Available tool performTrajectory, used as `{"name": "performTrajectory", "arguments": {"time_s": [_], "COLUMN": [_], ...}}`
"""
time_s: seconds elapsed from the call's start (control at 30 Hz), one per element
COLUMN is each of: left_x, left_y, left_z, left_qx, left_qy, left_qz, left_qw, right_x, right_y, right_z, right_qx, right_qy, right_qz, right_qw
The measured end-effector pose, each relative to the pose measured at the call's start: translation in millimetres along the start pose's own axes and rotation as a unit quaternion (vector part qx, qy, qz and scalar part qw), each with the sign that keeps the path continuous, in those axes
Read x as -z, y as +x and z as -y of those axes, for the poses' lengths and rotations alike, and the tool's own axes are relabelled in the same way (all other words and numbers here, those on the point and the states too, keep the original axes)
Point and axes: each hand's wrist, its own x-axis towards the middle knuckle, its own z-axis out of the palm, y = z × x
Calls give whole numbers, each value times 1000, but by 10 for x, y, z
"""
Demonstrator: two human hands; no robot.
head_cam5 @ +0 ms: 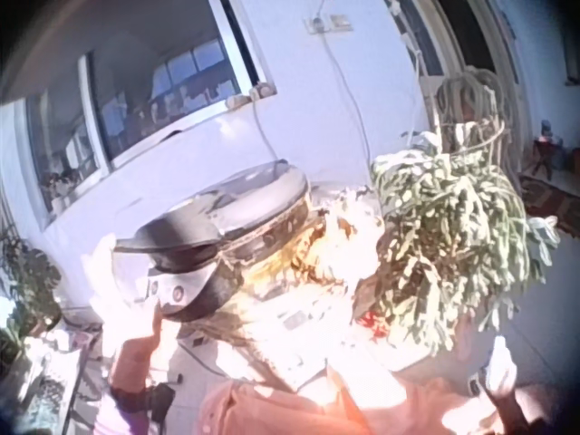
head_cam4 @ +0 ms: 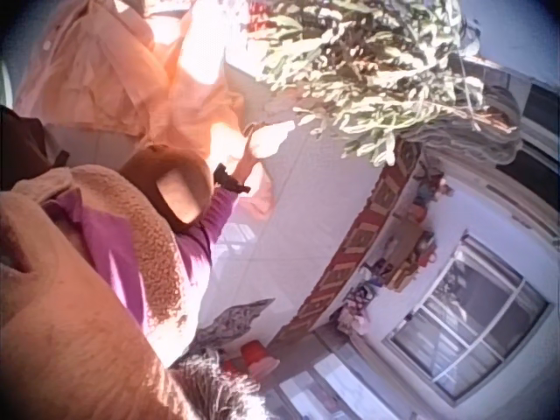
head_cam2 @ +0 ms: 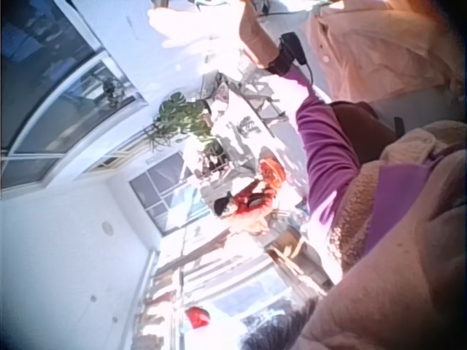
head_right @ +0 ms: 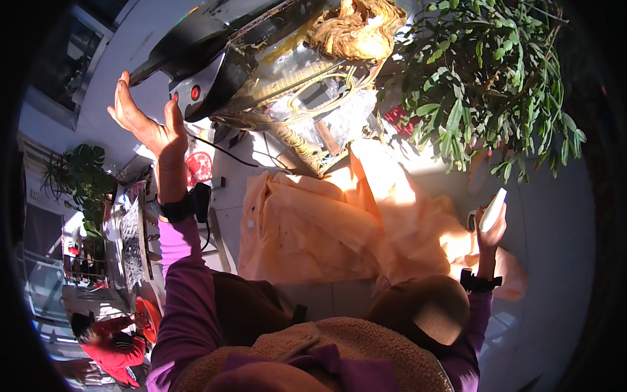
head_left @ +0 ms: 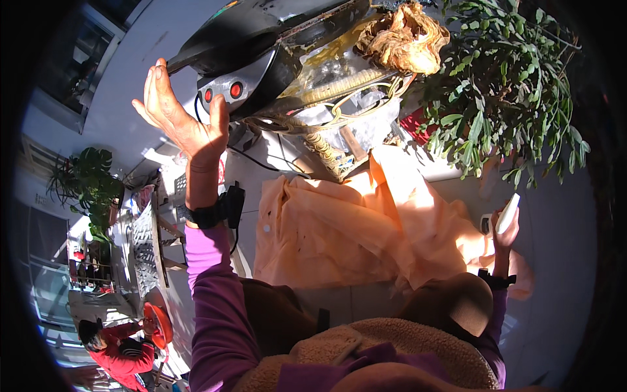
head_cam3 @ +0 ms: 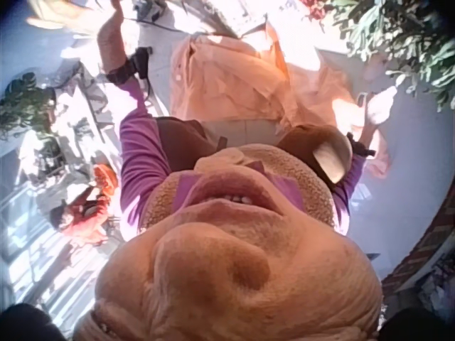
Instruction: The person cleans a black motorcycle helmet by hand, using a white spray bottle and a brown cloth. They spray foam onto the helmet's visor and shell, then wipe and scrub the surfaces repeatedly.
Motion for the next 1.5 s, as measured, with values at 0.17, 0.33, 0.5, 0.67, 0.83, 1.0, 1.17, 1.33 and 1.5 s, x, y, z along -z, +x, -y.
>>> {"name": "performTrajectory", "arguments": {"time_s": [0.17,0.33,0.5,0.67,0.83,1.0,1.17,1.33,1.5], "left_x": [23,58,177,207,236,319,359,368,365], "left_y": [67,121,191,214,237,291,306,292,291], "left_z": [20,75,198,197,172,160,139,131,136], "left_qx": [23,26,40,82,95,92,103,90,81], "left_qy": [18,-19,-47,-51,-77,-66,-55,-75,-85], "left_qz": [16,30,41,85,100,129,142,130,127], "left_qw": [999,999,997,992,987,985,983,985,985], "right_x": [84,159,-344,-1000,-1432,-1671,-1729,-1689,-1629], "right_y": [336,861,1100,1099,819,598,601,602,605], "right_z": [1525,2881,3795,4294,4346,4337,4331,4354,4357], "right_qx": [60,198,257,215,124,153,188,209,200], "right_qy": [-31,95,283,411,398,399,358,350,379], "right_qz": [173,282,269,260,156,73,74,50,67], "right_qw": [983,934,884,847,896,901,912,912,901]}}
